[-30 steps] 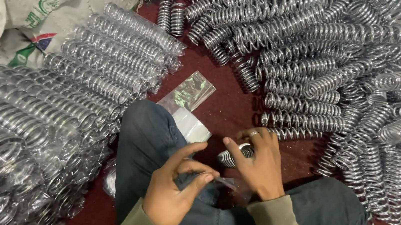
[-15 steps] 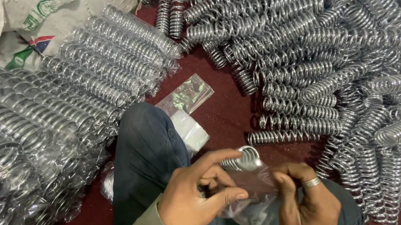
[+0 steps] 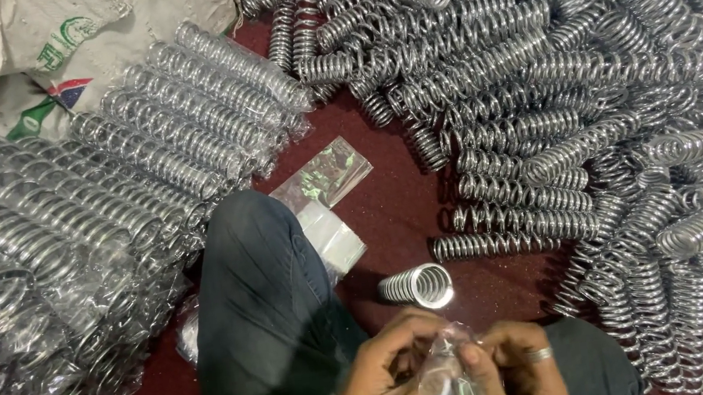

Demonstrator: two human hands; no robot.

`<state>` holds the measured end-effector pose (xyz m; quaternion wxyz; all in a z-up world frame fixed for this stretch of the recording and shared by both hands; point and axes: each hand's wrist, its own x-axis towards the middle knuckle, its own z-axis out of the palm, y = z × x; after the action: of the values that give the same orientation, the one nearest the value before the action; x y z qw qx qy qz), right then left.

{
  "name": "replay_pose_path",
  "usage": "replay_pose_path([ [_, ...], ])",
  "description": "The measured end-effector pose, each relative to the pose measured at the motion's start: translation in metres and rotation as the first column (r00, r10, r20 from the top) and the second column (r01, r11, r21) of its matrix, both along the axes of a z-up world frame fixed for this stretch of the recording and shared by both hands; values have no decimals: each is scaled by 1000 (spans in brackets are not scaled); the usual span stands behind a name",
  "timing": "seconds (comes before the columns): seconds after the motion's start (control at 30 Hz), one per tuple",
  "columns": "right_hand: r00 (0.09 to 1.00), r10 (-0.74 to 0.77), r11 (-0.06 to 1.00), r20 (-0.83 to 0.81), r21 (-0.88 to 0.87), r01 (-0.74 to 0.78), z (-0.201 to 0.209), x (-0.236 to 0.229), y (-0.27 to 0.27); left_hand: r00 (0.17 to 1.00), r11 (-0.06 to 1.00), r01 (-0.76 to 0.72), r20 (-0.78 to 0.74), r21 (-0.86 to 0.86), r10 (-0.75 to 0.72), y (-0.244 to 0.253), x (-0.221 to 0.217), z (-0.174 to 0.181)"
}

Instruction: The person sits on the floor and repeatedly picks up metal springs, places them into clear plastic bags, and sets the packaged springs aside. The person handles springs one at a time throughout the clip.

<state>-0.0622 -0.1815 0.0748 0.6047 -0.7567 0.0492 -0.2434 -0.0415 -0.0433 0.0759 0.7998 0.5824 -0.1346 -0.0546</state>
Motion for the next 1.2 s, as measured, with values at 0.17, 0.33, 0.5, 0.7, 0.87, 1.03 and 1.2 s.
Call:
replay_pose_path([
  [0.17,941,319,782,116,529,-330,-14,0,-29,943,960,260,-186,-106,-276,9,2,-8],
  [0.33,889,392,746,-237,647,-157,-56,-16,-40,851,838,526,-89,147,-518,27,23,-47],
  [0.5,933,224,948,-282,284,-142,-25,10,-25,926,967,104,-332,-233,-180,29,50,-57],
  [0.7,910,148,977,-387,-85,-195,-33,82,-43,921,1000,15,-390,-19,-21,10,67,-68],
  [0.87,753,307,929,-582,356,-104,-70,109,-39,902,993,-113,-414,44,121,-5,75,-113],
  [1.03,631,319,937,-707,335,-98,-121,112,-32,808,940,-195,-497,279,315,-12,77,-193],
  [1.2,705,211,953,-677,-19,-303,-232,114,-55,840,829,-204,-342,521,422,-14,73,-238],
])
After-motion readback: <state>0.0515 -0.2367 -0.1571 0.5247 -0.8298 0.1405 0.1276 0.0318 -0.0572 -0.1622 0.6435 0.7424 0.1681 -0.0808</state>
